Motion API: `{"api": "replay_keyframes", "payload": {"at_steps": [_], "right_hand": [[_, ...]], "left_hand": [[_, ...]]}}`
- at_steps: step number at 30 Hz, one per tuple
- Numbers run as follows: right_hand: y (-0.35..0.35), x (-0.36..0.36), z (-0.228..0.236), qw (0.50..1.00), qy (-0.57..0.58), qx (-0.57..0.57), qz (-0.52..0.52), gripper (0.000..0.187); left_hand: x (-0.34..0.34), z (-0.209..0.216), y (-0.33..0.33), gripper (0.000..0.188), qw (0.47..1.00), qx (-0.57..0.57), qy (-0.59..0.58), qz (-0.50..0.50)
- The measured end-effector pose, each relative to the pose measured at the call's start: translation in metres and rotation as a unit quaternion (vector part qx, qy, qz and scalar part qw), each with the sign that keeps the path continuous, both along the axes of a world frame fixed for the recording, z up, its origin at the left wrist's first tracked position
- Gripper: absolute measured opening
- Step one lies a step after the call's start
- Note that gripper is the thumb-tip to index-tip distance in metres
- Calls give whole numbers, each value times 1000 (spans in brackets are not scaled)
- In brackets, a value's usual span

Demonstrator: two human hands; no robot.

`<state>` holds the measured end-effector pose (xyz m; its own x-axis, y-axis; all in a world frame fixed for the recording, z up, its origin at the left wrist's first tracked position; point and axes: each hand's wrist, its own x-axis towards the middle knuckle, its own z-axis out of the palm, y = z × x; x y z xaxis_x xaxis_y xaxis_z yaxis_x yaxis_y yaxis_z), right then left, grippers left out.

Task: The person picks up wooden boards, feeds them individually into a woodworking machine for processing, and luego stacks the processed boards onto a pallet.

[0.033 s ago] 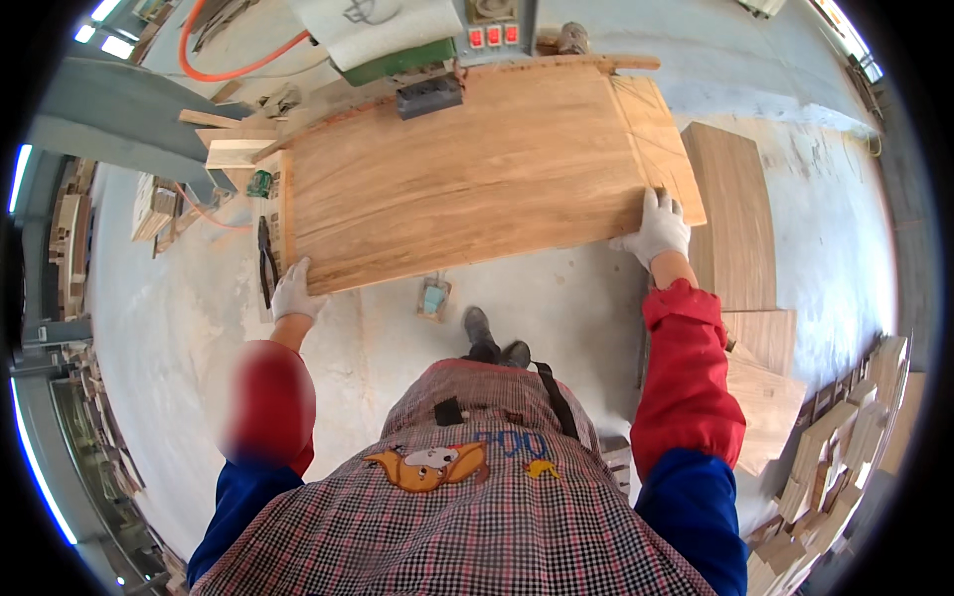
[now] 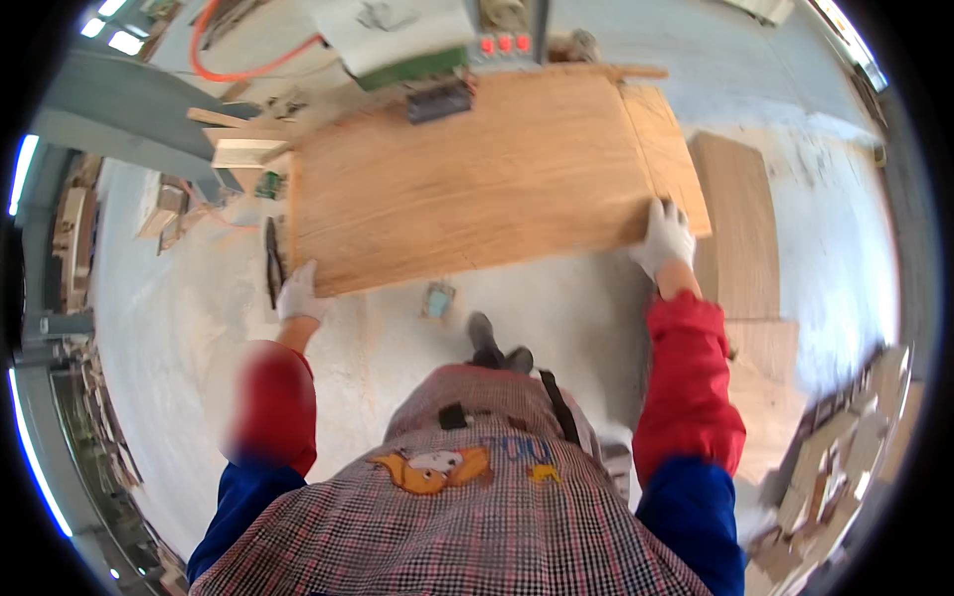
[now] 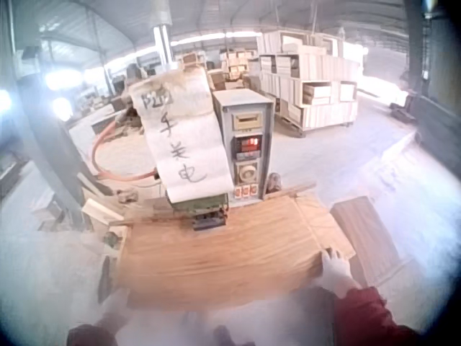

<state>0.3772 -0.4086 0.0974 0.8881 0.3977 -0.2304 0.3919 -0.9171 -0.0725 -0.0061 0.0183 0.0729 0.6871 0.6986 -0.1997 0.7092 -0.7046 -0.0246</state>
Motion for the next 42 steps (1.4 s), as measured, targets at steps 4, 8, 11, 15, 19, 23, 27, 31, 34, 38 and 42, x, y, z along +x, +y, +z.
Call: {"api": "replay_keyframes", "payload": {"at_steps": [4,8,11,15,19,23,27,31,34,38,42], "right_hand": [[-10,9,-19,999,-14,49,-14,108],[-4,10,-5,998,27,-5,-58,117],[8,-1,8,998,36,-6,-56,117],[8,0,4,998,35,-10,-52,117],[5,2,-1,998,31,-29,-48,118],[-5,4,0,999,8,-4,-40,115],[-4,7,-11,1000,4,6,-24,112],[-1,7,-13,1000,11,-2,-28,110],[-2,8,-11,999,19,-18,-36,109],[2,5,-4,998,30,-22,-40,110],[2,5,-7,998,29,-27,-41,110]], "left_hand": [[13,-2,-3,73,998,-13,54,-18],[21,6,-1,82,1000,-3,-21,-3],[12,12,-8,83,999,-16,-22,18],[8,11,-9,82,999,-19,-32,22],[6,13,-9,81,999,-19,-48,12],[15,17,-9,78,999,6,-36,-9],[4,-2,-1,75,999,-9,-41,-13],[11,15,-12,79,998,1,-57,-6],[7,12,-7,79,997,2,-72,-16],[11,15,-10,79,998,-9,-65,8],[12,13,-10,78,998,-4,-62,15]]}}
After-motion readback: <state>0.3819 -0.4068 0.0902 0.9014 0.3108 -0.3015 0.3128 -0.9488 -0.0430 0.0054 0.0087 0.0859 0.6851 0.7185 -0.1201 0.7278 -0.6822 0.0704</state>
